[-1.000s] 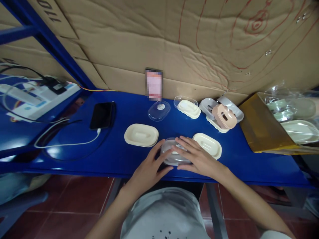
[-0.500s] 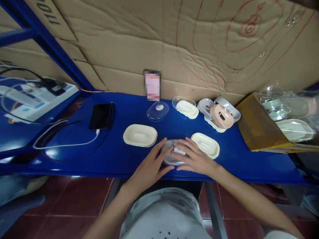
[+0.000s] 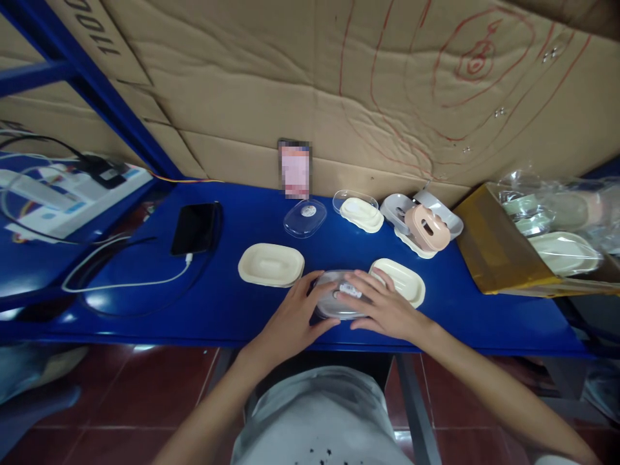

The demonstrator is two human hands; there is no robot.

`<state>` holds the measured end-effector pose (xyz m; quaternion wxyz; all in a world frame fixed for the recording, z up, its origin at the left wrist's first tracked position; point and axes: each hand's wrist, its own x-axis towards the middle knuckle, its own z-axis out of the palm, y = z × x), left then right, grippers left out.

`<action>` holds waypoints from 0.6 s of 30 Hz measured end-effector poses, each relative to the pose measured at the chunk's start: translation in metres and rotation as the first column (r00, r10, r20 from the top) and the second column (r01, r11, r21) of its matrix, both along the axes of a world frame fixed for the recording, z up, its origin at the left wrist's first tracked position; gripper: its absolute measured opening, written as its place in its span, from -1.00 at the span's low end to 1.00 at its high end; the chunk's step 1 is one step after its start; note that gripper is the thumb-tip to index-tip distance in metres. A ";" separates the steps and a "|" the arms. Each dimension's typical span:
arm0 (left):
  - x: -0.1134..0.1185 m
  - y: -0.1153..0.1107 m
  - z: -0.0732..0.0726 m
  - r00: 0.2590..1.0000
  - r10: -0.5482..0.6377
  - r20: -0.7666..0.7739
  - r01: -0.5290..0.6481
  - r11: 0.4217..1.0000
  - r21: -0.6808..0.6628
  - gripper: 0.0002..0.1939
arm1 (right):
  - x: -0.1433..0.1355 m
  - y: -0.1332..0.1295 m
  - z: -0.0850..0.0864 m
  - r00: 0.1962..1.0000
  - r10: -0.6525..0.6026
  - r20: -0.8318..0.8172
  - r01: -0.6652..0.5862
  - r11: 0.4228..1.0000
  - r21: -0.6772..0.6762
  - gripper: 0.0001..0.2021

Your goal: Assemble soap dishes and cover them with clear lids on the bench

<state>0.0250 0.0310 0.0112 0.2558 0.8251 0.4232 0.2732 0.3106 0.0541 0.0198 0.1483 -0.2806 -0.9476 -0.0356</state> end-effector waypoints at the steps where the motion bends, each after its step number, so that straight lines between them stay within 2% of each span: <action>1: 0.003 0.002 0.000 0.999 0.025 -0.020 -0.024 0.999 0.026 -0.34 | 0.007 -0.001 0.003 0.999 -0.050 0.002 0.050 0.999 -0.010 -0.30; 3: 0.009 0.010 0.002 0.992 0.100 -0.079 -0.093 0.991 0.091 -0.37 | 0.025 -0.004 0.007 0.982 -0.188 -0.032 0.187 0.982 -0.034 -0.32; 6: 0.022 0.027 0.006 0.954 0.251 -0.167 -0.216 0.955 0.201 -0.39 | 0.055 -0.015 0.003 0.922 -0.379 -0.079 0.377 0.925 -0.046 -0.41; 8: 0.030 0.037 0.012 0.928 0.319 -0.195 -0.262 0.927 0.267 -0.36 | 0.067 -0.028 -0.002 0.900 -0.428 -0.079 0.425 0.904 -0.053 -0.49; 10: 0.037 0.039 0.017 0.924 0.330 -0.191 -0.259 0.911 0.322 -0.32 | 0.071 -0.044 -0.005 0.907 -0.418 -0.057 0.411 0.906 -0.104 -0.52; 12: 0.044 0.032 0.020 0.955 0.224 -0.192 -0.145 0.923 0.355 -0.34 | 0.068 -0.054 -0.002 0.935 -0.352 -0.046 0.335 0.919 -0.207 -0.50; 15: 0.048 0.011 0.018 0.958 -0.096 -0.271 0.187 0.923 0.335 -0.47 | 0.061 -0.047 0.008 0.947 -0.279 -0.158 0.211 0.913 -0.350 -0.44; 16: 0.048 0.004 0.017 0.937 -0.176 -0.300 0.270 0.912 0.309 -0.51 | 0.061 -0.037 0.012 0.933 -0.300 -0.200 0.217 0.910 -0.352 -0.44; 18: 0.043 -0.007 0.013 0.914 -0.231 -0.334 0.325 0.909 0.261 -0.56 | 0.066 -0.008 0.017 0.887 -0.405 -0.223 0.343 0.900 -0.269 -0.46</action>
